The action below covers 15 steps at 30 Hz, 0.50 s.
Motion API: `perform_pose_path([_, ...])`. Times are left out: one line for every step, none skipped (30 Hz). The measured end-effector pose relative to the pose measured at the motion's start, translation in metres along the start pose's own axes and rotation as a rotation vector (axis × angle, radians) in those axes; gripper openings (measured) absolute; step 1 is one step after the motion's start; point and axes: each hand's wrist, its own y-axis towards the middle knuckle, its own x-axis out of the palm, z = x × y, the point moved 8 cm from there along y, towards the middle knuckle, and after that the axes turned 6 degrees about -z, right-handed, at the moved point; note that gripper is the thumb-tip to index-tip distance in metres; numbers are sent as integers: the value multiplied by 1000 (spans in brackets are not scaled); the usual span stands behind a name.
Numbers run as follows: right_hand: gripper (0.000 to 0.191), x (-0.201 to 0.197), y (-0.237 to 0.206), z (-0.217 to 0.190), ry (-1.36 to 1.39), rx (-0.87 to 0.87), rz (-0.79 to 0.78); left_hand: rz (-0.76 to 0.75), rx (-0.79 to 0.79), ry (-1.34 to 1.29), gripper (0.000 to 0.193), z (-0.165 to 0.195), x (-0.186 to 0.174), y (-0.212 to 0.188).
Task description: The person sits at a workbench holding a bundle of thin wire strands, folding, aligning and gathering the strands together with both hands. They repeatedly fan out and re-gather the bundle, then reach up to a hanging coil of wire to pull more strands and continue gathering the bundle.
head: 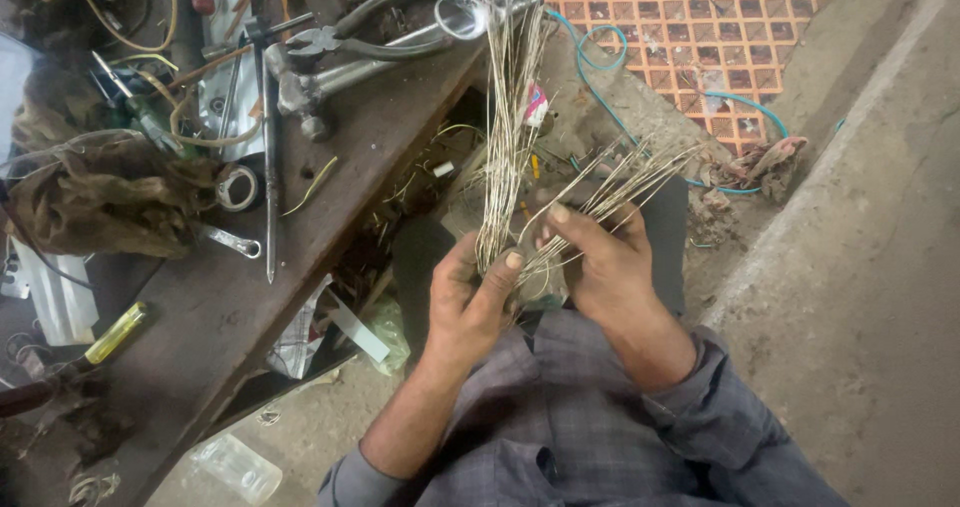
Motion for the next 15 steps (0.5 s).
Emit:
perform_pose_path([14, 1, 0, -1, -23, -8, -19, 2, -13, -15, 15, -1, 0, 0])
perform_pose_path([13, 2, 0, -2, -45, -15, -39, 4, -17, -19, 15, -2, 0, 0])
perform_pose_path([13, 0, -1, -2, -68, -18, -31, 7, -23, -24, 14, -2, 0, 0])
perform_pose_path([13, -1, -1, -2, -92, -23, -23, 9, -28, -28, 14, -3, 0, 0])
perform_pose_path([13, -2, -1, -3, -115, -28, -15, 15, -28, -28, 14, -3, -1, 0])
perform_pose_path([12, -1, -1, -3, -136, -40, -31, 21, -27, -27, 15, -3, -1, -1])
perform_pose_path([11, -1, -1, -3, -157, -51, -46, 27, -28, -27, 15, -3, -2, -1])
perform_pose_path([10, 0, -1, -4, -178, -64, -61, 20, -9, -21, 15, -1, -1, -1])
perform_pose_path([12, -2, -1, -3, -183, -58, -47, 13, 11, -14, 14, 1, -1, -1])
perform_pose_path([14, -3, 0, -3, -188, -50, -34, 8, 31, -6, 14, 3, 0, -1])
perform_pose_path([16, -4, 0, -3, -192, -41, -21, 14, 8, -16, 15, 2, -1, -1])
perform_pose_path([13, 2, 1, -5, -140, -67, -99, 20, -13, -26, 16, 0, -1, -1])
perform_pose_path([11, 7, 1, -9, -88, -95, -176, 25, -35, -36, 17, -1, -1, -1])
perform_pose_path([10, 13, 0, -12, -36, -123, -252, 13, 6, -24, 18, 3, 0, 0])
perform_pose_path([11, 13, 0, -12, -6, -109, -241, 3, 45, -12, 20, 7, 1, 1])
